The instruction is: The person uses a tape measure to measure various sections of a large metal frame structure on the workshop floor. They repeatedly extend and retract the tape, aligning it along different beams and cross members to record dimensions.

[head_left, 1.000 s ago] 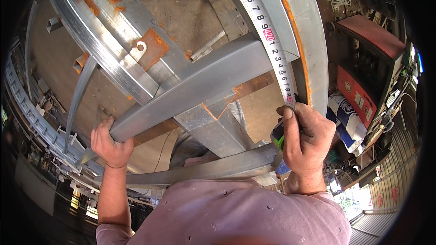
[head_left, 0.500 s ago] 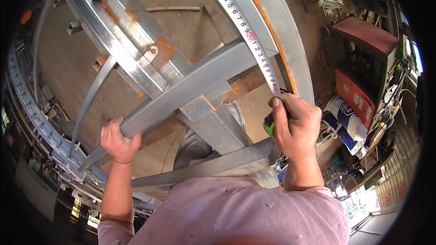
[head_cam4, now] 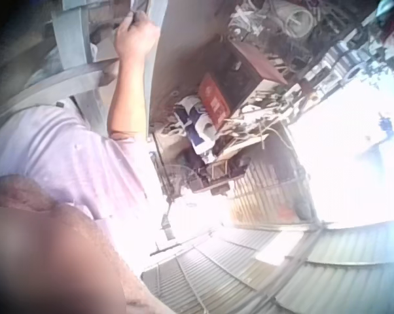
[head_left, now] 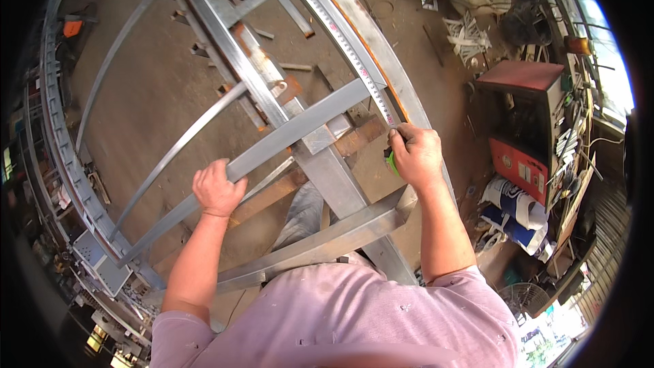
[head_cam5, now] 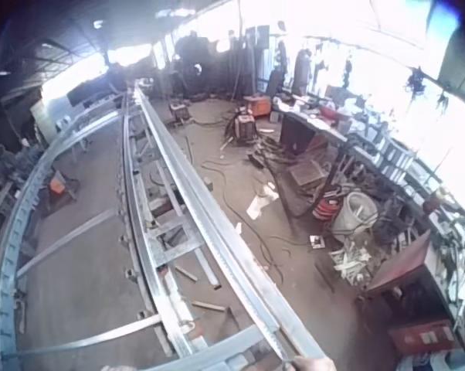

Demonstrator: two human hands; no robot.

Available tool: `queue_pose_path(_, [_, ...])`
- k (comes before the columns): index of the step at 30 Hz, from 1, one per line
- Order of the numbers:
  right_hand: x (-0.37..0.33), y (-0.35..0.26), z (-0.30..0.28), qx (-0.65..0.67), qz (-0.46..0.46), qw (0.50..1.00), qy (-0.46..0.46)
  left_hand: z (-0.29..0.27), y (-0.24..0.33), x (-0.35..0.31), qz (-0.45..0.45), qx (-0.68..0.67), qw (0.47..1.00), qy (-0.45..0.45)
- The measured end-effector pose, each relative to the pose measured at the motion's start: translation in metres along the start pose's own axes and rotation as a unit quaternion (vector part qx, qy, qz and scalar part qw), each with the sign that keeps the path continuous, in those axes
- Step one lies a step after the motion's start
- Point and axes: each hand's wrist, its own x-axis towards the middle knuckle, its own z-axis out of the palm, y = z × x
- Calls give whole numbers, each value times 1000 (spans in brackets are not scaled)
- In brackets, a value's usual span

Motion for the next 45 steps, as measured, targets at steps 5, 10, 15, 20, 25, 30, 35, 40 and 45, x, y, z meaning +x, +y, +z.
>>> queue_pose_path(5, [1,14,9,-20,-19,1000,7,3,-4,-7,-21,12,999,-29])
queue_pose_path(10, [5,21,11,-32,-9,999,9,-2,1,2,-18,6,999,-46])
queue_pose_path(15, [-2,15,3,50,46,998,-13,4,5,9,-29,-25,997,-65])
queue_pose_path(20, [-48,-46,-29,105,40,992,-55,-22,5,2,-47,-65,991,-102])
queue_pose_path(25, [-66,-27,-29,211,59,969,-114,-30,1,-76,-79,-135,987,40])
queue_pose_path(30, [-92,-48,-21,342,101,907,-225,-39,-26,-227,-180,-162,970,-18])
queue_pose_path(35, [-121,-63,-19,444,168,824,-308,-52,-7,-323,-282,-104,947,-113])
queue_pose_path(40, [-135,-77,33,520,194,734,-391,-69,15,-358,-325,-108,930,-137])
queue_pose_path(45, [-158,-105,56,532,203,700,-431,-71,25,-359,-325,-134,920,-173])
